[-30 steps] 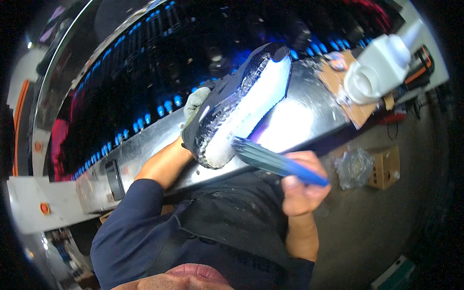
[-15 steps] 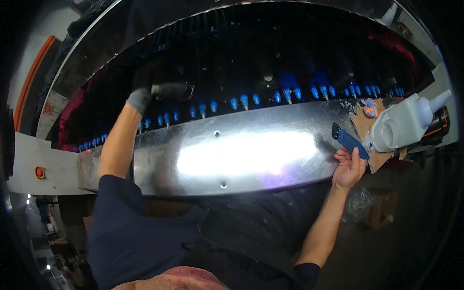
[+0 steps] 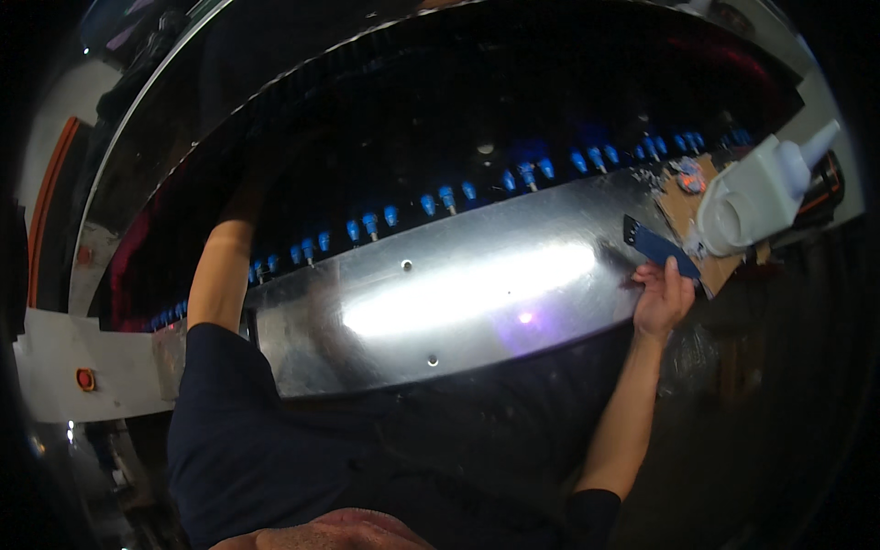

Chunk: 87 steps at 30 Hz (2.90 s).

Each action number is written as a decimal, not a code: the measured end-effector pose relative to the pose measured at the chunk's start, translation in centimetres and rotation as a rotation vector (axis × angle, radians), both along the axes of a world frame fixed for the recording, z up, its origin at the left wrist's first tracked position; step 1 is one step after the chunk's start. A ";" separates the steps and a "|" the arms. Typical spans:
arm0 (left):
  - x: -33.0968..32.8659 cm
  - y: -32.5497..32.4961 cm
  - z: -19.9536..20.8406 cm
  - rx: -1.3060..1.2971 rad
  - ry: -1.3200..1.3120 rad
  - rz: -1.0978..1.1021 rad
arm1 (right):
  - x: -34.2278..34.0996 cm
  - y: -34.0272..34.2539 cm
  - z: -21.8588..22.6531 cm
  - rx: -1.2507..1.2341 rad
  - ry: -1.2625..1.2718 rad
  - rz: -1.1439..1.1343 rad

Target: The person holds a black sneaker and repeatedly scrubs its upper and side panels with a blue brush. The person rotates the shoe to reach different areas and continues scrubbing the same regions multiple times.

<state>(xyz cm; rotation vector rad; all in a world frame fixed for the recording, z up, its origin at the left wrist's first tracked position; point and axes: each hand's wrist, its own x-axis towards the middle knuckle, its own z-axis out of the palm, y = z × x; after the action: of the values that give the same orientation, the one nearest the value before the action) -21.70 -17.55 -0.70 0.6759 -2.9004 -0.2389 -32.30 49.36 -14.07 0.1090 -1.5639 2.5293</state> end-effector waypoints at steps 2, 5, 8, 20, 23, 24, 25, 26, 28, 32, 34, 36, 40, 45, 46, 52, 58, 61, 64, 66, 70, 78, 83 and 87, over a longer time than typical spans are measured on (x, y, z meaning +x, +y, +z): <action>0.2 3.3 1.6 0.054 0.095 0.000 | -0.5 0.2 -0.6 -0.005 -0.006 -0.001; -1.1 11.4 3.4 0.197 0.072 0.046 | -0.9 -0.9 0.2 -0.027 -0.019 0.002; -4.5 21.6 5.0 0.436 -0.093 0.190 | -0.6 -0.8 -0.1 -0.055 -0.011 -0.034; -12.3 24.5 -6.7 0.041 -0.095 0.025 | 2.7 -3.7 3.1 0.028 -0.119 -0.032; -12.4 28.6 -3.4 0.561 0.009 0.280 | 3.0 -3.3 3.6 0.080 -0.119 -0.011; -12.9 28.5 -3.1 0.548 0.018 0.271 | 3.1 -3.1 3.7 0.099 -0.102 -0.021; -13.0 28.6 -3.2 0.540 0.022 0.264 | 3.2 -2.9 3.7 0.118 -0.086 -0.032; -12.9 28.3 -3.0 0.527 0.035 0.255 | 3.2 -3.0 3.9 0.130 -0.068 -0.044; -12.8 27.7 -2.5 0.496 0.051 0.246 | 3.0 -3.1 4.3 0.167 -0.031 -0.038; -12.7 27.3 -2.8 0.477 0.053 0.209 | 2.6 -3.0 3.6 0.247 0.027 -0.053; -12.6 26.8 -3.2 0.458 0.037 0.186 | 2.9 -3.1 3.3 0.254 0.022 -0.083; -12.7 26.3 -3.5 0.421 0.034 0.151 | 2.8 -3.3 3.2 0.243 0.036 -0.117; -11.6 25.0 -4.5 0.342 -0.025 0.079 | 2.9 -3.3 4.1 0.174 -0.089 -0.072; -10.7 23.1 -5.4 0.344 -0.059 -0.009 | 2.2 -3.2 3.3 0.138 -0.112 -0.080; -10.4 22.2 -5.5 0.405 -0.043 -0.020 | 2.1 -3.3 3.2 0.126 -0.107 -0.080; -8.0 22.8 -2.8 1.218 0.232 0.089 | 1.3 -2.8 2.3 0.148 -0.113 -0.082; -0.9 28.3 0.9 1.065 0.257 -0.448 | 1.3 -3.0 2.5 0.166 -0.124 -0.095; 1.2 28.6 2.4 0.963 0.084 -0.616 | 1.1 -3.0 2.5 0.163 -0.135 -0.091; 1.9 28.4 4.3 0.811 -0.051 -0.691 | 0.8 -2.9 2.4 0.169 -0.164 -0.079; 1.7 28.5 5.5 0.694 -0.097 -0.694 | 0.7 -2.5 2.4 0.164 -0.148 -0.088; 3.1 33.2 8.1 0.523 0.290 -1.115 | 0.6 -1.9 2.3 0.081 -0.152 -0.086; -5.4 39.8 4.9 -0.416 -0.635 -0.669 | -0.5 5.7 5.3 -0.117 -0.121 -0.109; -8.2 36.6 5.9 -0.024 -0.530 -0.781 | -4.8 11.0 12.1 0.691 0.028 -0.371; -9.0 37.0 7.1 0.491 0.167 -0.996 | -8.1 11.8 15.0 1.262 0.016 -0.397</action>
<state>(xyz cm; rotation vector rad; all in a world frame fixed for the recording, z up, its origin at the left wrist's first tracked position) -30.67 19.45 6.37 -0.7751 -2.7412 -1.0563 -40.37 61.13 0.89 -0.0360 -2.5544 0.9651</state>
